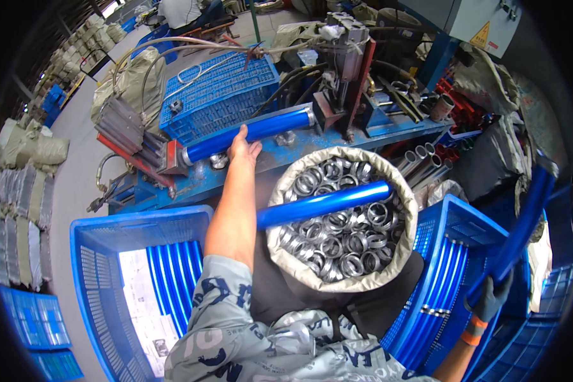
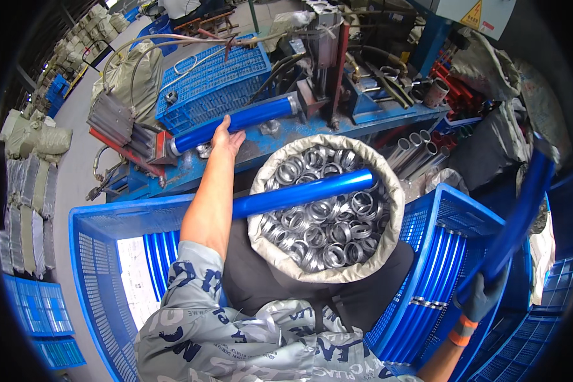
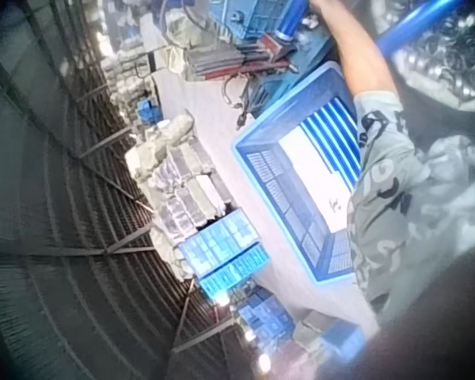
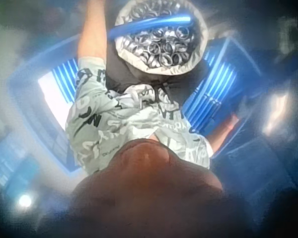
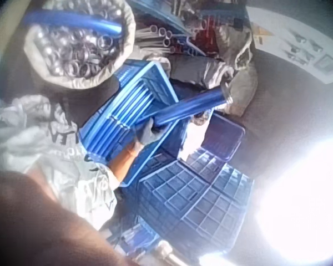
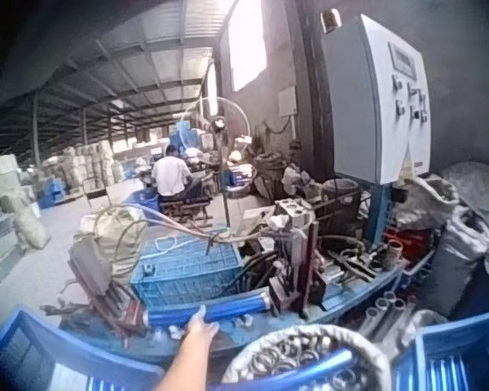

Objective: Assembling circular metal rings onto blue tubes and organizing the finished parts into a bin.

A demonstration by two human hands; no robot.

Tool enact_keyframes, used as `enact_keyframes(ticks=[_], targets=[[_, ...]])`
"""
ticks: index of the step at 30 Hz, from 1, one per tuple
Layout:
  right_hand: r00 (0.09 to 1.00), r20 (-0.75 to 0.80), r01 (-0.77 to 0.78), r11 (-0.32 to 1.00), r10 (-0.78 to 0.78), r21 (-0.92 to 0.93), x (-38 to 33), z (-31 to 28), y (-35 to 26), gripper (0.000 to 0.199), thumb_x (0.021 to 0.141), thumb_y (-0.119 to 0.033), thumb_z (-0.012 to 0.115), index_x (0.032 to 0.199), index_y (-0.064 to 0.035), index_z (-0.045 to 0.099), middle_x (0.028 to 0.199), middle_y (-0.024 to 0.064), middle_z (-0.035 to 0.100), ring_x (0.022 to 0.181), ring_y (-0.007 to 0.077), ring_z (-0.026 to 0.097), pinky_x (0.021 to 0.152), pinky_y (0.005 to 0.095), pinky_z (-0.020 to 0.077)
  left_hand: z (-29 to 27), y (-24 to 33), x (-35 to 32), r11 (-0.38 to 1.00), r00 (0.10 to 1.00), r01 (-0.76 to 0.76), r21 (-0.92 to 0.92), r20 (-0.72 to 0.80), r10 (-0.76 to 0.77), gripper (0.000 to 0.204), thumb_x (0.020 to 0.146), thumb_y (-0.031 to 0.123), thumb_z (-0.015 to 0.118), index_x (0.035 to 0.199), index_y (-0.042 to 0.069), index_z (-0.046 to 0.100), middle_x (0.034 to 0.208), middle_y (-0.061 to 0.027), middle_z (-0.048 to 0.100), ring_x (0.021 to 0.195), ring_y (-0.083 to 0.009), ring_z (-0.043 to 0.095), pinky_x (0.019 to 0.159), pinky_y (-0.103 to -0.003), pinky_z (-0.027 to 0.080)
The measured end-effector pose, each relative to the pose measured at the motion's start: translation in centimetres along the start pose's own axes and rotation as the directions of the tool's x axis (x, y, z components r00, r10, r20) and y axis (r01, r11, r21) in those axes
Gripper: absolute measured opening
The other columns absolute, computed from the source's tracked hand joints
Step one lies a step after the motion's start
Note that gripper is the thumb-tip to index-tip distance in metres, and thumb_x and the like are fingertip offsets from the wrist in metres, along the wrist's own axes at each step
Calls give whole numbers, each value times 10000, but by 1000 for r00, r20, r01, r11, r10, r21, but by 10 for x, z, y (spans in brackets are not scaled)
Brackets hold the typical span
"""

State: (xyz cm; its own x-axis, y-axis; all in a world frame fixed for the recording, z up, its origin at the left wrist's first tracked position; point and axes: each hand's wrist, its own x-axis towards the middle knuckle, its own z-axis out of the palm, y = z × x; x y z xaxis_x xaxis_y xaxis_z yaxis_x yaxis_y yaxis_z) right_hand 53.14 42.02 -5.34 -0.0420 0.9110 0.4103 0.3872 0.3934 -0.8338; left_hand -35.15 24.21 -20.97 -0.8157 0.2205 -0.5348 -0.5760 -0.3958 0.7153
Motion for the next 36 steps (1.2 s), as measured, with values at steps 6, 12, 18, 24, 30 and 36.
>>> enact_keyframes(ticks=[6,12,18,24,30,36], targets=[[950,-16,-311,936,312,-164,-93,-173,109,553,979,-36,832,1501,42,666,1395,159,758,1270,285,728,1099,422,594,-30,8,32,994,952,-1,109,303,-32,552,1042,589,851,1193,124,594,776,-102,592,651,-296,572,642,-451,521],[736,-166,-584,491,656,-647,-323,-242,244,888,853,-217,956,1631,26,606,1430,195,815,1308,312,796,1150,419,602,-67,68,7,846,961,147,513,128,-245,942,1054,535,856,1679,-70,494,1612,-205,696,1531,-308,650,1234,-496,565],[491,-66,-553,252,869,-794,-406,-231,307,708,850,-389,918,1450,-66,725,1315,206,843,1243,402,804,1102,512,615,-43,-16,-149,203,745,-652,731,667,-11,768,1069,413,879,1663,18,593,1578,-161,711,1434,-241,679,1250,-405,492],[396,-101,-526,135,913,-839,-487,-203,396,522,910,-358,854,1321,-50,763,1310,255,829,1284,468,776,1141,538,588,-58,-90,-263,-195,582,-812,549,788,-201,953,962,394,947,1680,-74,531,1579,-275,681,1444,-354,674,1254,-452,495],[306,-67,-641,153,950,-752,-445,-131,387,609,966,-403,758,1445,-28,764,1487,314,745,1408,470,711,1232,521,540,-30,-85,-311,-573,377,-785,233,915,-145,860,841,283,958,1577,-35,646,1527,-293,724,1421,-455,698,1225,-506,534],[870,20,-493,870,493,-3,-206,-25,256,533,1087,-141,802,1572,40,672,1531,182,735,1388,314,724,1215,421,547,-9,-76,-339,-540,491,-714,445,869,66,734,839,263,847,1540,106,700,1422,-216,789,1277,-425,772,1089,-513,611]])
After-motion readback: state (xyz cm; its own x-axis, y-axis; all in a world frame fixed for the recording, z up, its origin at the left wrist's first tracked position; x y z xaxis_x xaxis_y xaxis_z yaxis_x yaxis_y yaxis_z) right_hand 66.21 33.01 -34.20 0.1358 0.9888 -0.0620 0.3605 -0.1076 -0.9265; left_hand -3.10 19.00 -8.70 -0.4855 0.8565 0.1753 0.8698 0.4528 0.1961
